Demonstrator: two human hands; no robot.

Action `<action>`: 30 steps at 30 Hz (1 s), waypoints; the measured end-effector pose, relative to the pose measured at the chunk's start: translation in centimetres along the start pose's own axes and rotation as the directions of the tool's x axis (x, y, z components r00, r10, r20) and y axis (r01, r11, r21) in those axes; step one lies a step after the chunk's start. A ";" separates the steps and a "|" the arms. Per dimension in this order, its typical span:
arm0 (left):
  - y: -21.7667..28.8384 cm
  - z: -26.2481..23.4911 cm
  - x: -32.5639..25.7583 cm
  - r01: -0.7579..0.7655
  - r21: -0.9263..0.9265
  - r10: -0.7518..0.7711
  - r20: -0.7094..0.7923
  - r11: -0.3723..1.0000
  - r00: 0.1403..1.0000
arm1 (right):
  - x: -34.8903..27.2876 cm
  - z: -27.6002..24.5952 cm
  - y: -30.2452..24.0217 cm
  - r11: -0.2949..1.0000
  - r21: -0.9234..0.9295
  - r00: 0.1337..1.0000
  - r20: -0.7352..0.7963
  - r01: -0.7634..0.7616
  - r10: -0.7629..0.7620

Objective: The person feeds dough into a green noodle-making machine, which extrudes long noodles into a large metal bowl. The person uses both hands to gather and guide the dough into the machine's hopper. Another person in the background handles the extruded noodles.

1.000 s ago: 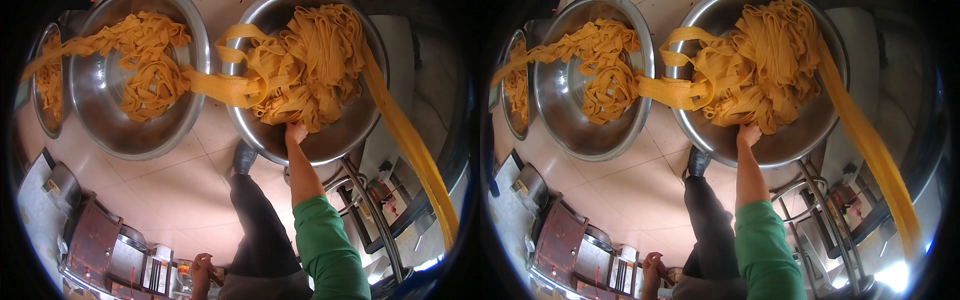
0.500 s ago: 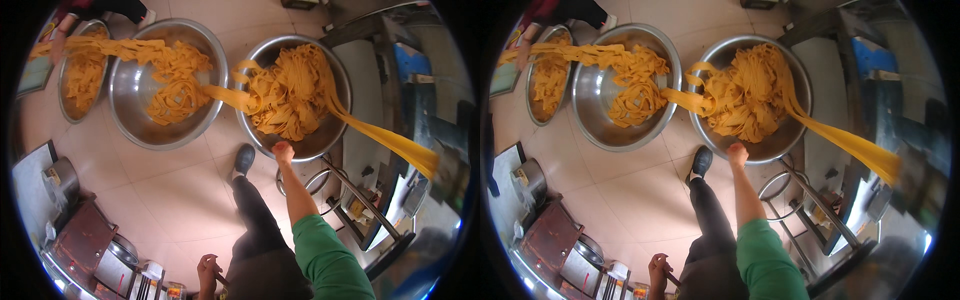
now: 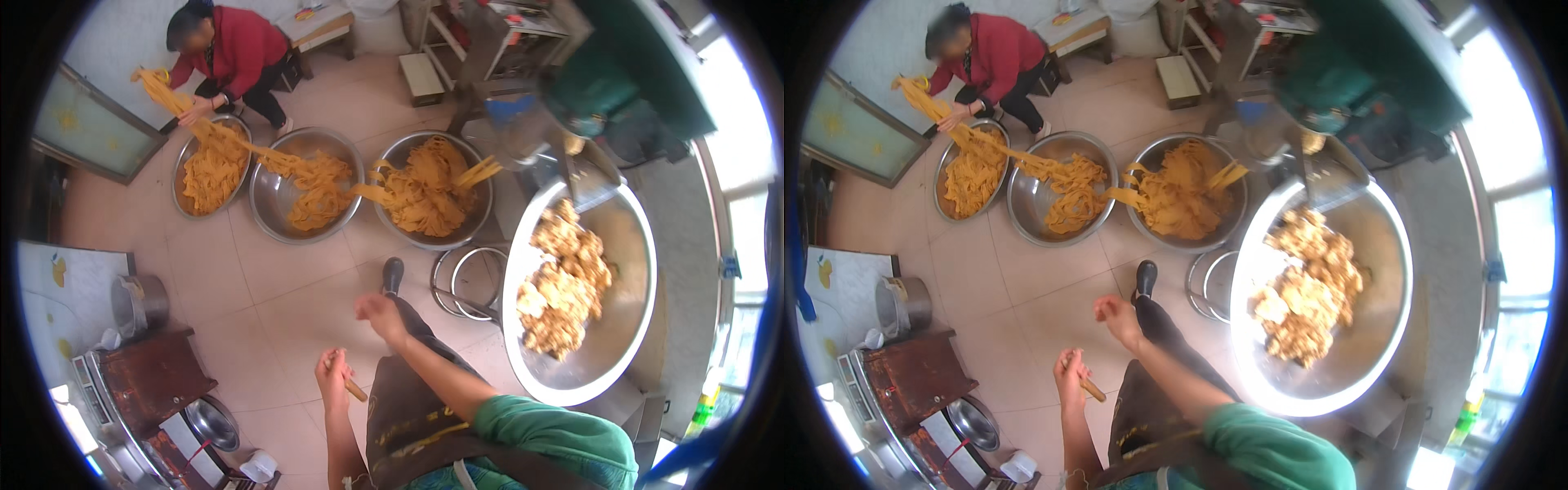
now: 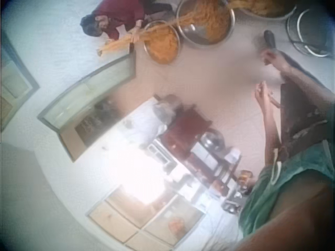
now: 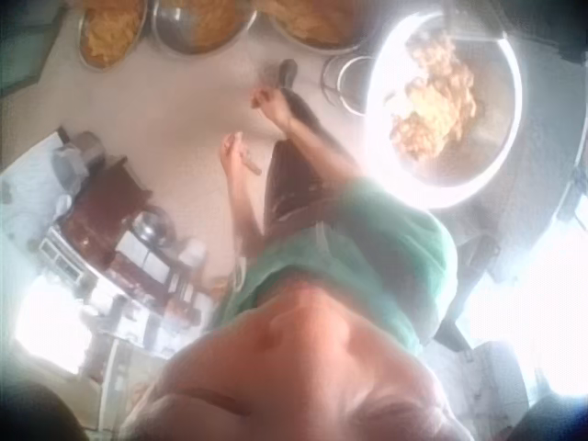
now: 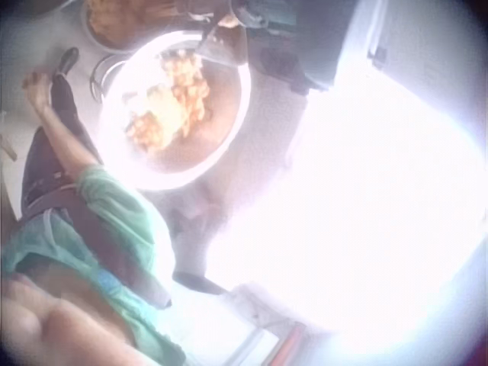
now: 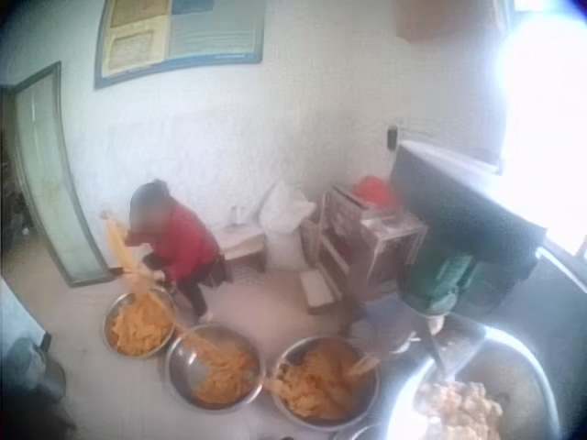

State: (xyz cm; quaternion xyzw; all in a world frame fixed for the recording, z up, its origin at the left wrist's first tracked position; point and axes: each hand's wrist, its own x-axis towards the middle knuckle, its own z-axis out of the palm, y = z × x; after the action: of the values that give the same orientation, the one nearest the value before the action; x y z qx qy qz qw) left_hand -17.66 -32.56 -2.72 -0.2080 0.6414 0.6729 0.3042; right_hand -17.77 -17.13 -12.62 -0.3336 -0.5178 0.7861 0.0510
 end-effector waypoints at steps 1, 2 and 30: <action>1.6 0.4 -0.9 -0.027 -0.008 0.028 0.036 1.000 0.999 | -3.9 0.3 -5.0 0.999 -0.048 0.999 0.039 0.013 -0.011; 2.8 0.9 -1.5 -0.054 -0.001 0.054 0.060 0.999 0.997 | -7.8 -0.5 -9.7 0.995 -0.099 0.997 0.069 0.031 -0.024; -4.5 49.7 -6.8 -0.520 0.846 0.039 0.527 -0.119 0.849 | -27.7 -49.9 -28.9 0.616 -0.782 0.887 -0.215 0.094 -0.409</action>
State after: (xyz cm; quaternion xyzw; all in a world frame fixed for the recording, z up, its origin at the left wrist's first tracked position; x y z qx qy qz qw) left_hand -4.18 15.60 3.06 0.3366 0.8875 0.0741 0.3057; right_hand 24.75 23.26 12.87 -0.3894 -0.8187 0.4054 0.1175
